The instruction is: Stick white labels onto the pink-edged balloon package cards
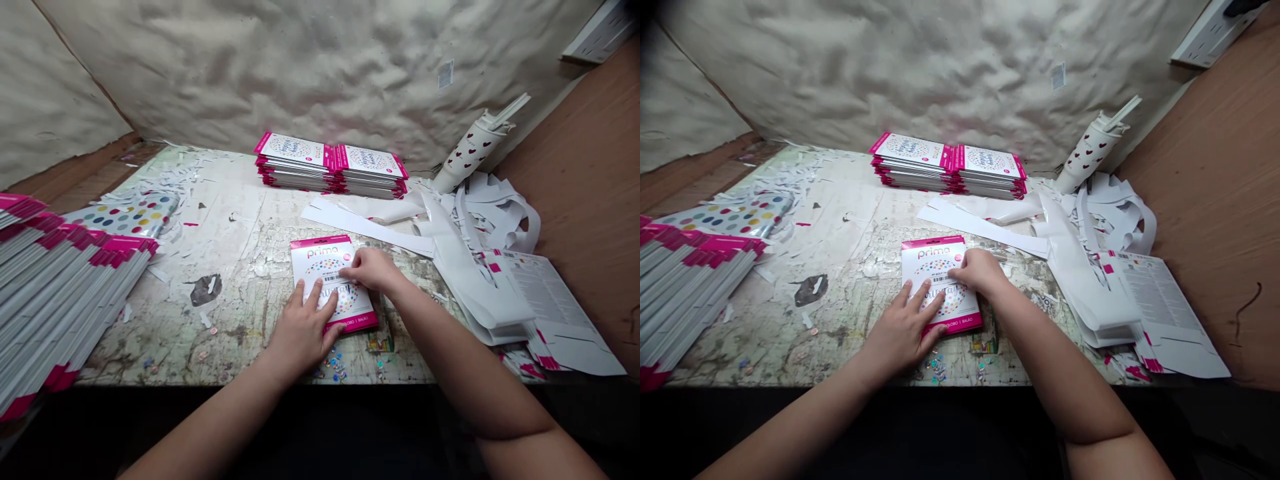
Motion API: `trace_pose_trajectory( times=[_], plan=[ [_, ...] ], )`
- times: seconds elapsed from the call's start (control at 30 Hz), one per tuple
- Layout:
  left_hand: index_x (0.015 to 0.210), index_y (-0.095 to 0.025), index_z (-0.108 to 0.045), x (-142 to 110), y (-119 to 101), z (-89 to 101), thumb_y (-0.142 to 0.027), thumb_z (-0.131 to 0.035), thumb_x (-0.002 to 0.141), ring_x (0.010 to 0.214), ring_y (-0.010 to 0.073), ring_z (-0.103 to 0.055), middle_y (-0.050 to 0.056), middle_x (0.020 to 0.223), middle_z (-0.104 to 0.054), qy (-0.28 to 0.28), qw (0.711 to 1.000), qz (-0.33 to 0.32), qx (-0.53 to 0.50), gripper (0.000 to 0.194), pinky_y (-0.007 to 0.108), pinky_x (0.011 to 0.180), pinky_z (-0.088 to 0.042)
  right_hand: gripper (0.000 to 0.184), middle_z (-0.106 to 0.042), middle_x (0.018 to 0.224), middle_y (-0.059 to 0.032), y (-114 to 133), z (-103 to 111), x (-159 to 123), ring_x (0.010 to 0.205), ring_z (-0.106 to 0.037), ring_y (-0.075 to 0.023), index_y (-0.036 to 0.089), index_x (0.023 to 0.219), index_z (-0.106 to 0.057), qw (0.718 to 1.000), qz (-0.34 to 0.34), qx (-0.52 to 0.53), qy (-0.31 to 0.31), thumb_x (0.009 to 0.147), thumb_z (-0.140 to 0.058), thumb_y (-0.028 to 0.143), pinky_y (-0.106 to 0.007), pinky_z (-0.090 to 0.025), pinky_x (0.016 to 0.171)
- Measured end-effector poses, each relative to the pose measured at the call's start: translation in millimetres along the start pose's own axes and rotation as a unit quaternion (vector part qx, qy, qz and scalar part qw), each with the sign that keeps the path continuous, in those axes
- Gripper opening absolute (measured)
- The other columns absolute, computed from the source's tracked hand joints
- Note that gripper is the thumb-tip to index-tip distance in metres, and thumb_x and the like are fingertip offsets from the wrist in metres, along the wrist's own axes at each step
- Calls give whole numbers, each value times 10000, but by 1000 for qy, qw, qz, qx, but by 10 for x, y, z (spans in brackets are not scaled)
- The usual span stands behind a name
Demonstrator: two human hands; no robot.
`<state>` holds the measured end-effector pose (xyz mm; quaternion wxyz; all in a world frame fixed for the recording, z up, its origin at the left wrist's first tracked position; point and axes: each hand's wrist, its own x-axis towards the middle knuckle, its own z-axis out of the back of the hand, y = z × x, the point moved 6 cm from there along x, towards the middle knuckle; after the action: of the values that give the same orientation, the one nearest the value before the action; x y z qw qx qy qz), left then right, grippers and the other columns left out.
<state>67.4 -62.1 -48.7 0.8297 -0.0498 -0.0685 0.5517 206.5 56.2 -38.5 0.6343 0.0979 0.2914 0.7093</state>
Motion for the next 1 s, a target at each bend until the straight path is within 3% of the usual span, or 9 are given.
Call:
trace_pose_trajectory(
  times=[0.1,0.23,0.37,0.43,0.53,0.63,0.77,0.87,1.0],
  plan=[
    [1330,-222,-459,3,-14,-4,-514,-400,864,1312,404,-316,168,1395,-434,-7,1000,-5,-1,553,537,1013,-326,372,-658,984,-165,150,102,-216,984,-578,-317,162,964,-653,987,56,-110,-103,850,-506,484,-455,-442,823],
    [1297,-215,-498,-4,-50,-8,-489,-408,870,1318,377,-323,167,1393,-438,-10,1000,-13,-7,516,546,1026,-313,498,-252,1504,-52,224,-279,-483,1381,-162,-337,338,1333,-446,975,196,-106,3,900,-344,564,-586,-178,1057],
    [1343,-202,-443,-28,60,-11,-507,-381,875,1346,365,-271,172,1435,-375,-1,999,8,-44,562,521,1035,-322,695,-132,1530,-113,-173,-362,-459,1399,-27,-349,224,1453,-234,987,61,-150,-10,883,-287,617,-638,-40,1058],
    [1371,-118,-384,-33,240,-10,-506,-344,885,1363,349,-232,207,1462,-305,-15,995,82,-57,622,520,1058,-292,730,-127,1521,-157,-293,-318,-434,1399,-25,-348,127,1442,-259,985,30,-165,-42,886,-297,598,-620,-17,1070],
    [1316,29,-395,-55,481,7,-530,-407,843,1380,388,-103,289,1463,-219,-52,974,205,-81,732,580,1084,-171,687,-142,1515,-174,-307,-349,-435,1403,-45,-322,74,1415,-300,989,53,-131,-41,898,-337,524,-575,-23,1099],
    [1334,8,-356,-55,465,49,-485,-467,821,1379,371,-145,273,1455,-267,-62,956,210,-197,720,565,1087,-194,637,-243,1489,-179,-233,-359,-507,1392,-151,-311,112,1400,-311,995,87,19,-43,875,-427,454,-565,-112,1104],
    [1430,-168,-121,-63,358,268,-395,-363,904,1232,216,-477,141,1384,-458,-145,876,131,-441,622,385,988,-430,600,-505,1331,-119,-91,-135,-692,1217,-488,-261,276,1373,-262,905,193,377,-35,851,-544,366,-488,-400,1001],
    [1310,-186,-380,-27,383,300,-385,-478,860,1140,226,-554,108,1277,-566,-133,820,56,-553,501,367,942,-468,413,-642,1133,-86,-96,-53,-766,1044,-609,-256,288,1199,-471,864,207,459,17,816,-624,305,-449,-485,908],
    [1160,-132,-527,20,554,204,-365,-455,867,1007,244,-630,131,1101,-664,-97,834,61,-540,381,390,850,-519,305,-663,1076,-99,-141,-272,-705,1011,-621,-272,232,1039,-599,880,161,437,95,765,-681,337,-458,-486,904]
  ],
)
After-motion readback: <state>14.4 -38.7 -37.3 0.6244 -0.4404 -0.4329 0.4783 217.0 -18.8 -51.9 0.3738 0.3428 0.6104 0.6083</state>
